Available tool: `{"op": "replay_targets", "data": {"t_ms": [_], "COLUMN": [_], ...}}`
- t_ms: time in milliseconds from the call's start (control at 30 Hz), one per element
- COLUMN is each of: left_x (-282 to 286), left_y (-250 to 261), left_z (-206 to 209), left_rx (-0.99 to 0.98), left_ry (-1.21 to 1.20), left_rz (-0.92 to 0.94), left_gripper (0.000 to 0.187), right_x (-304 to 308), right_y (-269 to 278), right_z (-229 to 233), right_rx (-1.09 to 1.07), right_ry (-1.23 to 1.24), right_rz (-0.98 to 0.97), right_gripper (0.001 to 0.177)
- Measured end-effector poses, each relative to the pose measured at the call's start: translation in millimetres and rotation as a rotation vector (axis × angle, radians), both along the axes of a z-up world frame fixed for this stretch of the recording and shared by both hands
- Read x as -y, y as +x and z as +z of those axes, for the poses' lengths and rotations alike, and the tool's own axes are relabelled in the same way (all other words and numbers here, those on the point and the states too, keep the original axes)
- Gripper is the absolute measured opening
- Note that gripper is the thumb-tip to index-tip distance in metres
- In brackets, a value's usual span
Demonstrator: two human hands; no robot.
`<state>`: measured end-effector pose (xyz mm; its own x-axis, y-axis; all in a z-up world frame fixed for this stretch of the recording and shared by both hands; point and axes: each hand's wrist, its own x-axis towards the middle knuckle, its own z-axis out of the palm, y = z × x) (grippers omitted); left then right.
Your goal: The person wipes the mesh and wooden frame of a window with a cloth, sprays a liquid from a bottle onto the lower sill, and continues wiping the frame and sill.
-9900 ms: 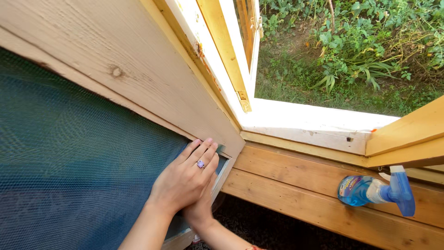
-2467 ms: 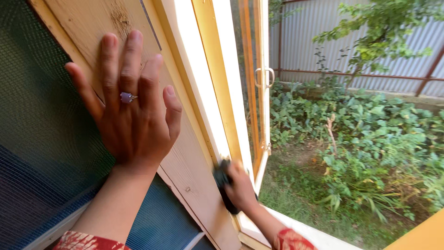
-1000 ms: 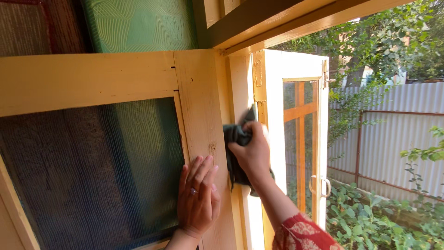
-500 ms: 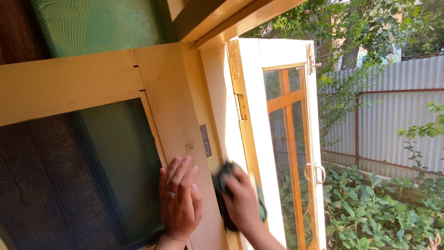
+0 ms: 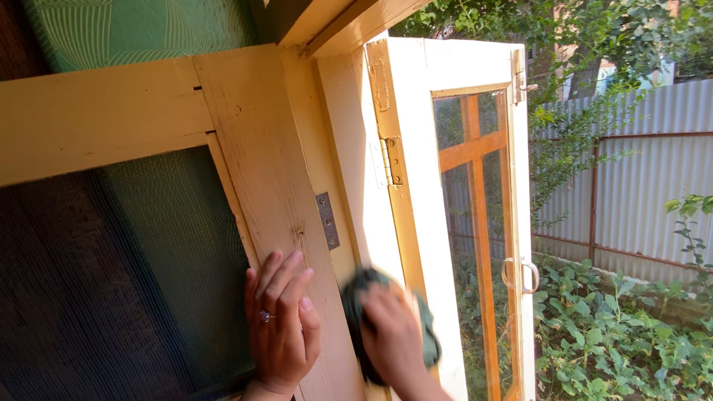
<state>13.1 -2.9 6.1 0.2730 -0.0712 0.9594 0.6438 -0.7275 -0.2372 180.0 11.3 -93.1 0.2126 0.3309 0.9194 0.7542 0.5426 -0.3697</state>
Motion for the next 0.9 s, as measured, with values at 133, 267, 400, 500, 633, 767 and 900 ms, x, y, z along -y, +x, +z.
{"op": "replay_targets", "data": {"t_ms": [133, 267, 400, 500, 633, 767, 900], "left_x": [1.4, -3.6, -8.2, -16.7, -34.1, -50.9, -59.6], "left_y": [-2.1, -5.2, -3.1, -3.0, -4.8, -1.7, 4.9], "left_z": [0.0, -2.9, -9.7, -15.2, -18.8, -29.3, -37.3], "left_rx": [-0.013, -0.016, 0.009, 0.021, 0.032, 0.012, 0.103], "left_ry": [-0.012, -0.014, -0.043, -0.058, 0.027, 0.008, 0.03], "left_rz": [0.001, -0.011, 0.009, 0.008, -0.014, 0.028, -0.014], "left_gripper": [0.032, 0.034, 0.035, 0.033, 0.03, 0.031, 0.027], "right_x": [-9.6, -32.8, -88.7, -75.9, -19.3, -4.2, -11.7], "right_y": [5.3, 15.0, 46.4, 43.2, 13.0, -8.1, -7.2], "right_z": [68.3, -55.8, -160.7, -89.7, 110.2, 243.6, 205.3], "right_rx": [-0.008, 0.142, 0.457, 0.181, -0.195, -0.112, 0.18], "right_ry": [0.052, 0.065, 0.011, 0.004, 0.125, 0.333, 0.453], "right_rz": [0.033, -0.071, -0.244, -0.118, -0.027, -0.054, -0.196], "right_gripper": [0.041, 0.045, 0.026, 0.039, 0.051, 0.042, 0.043]}}
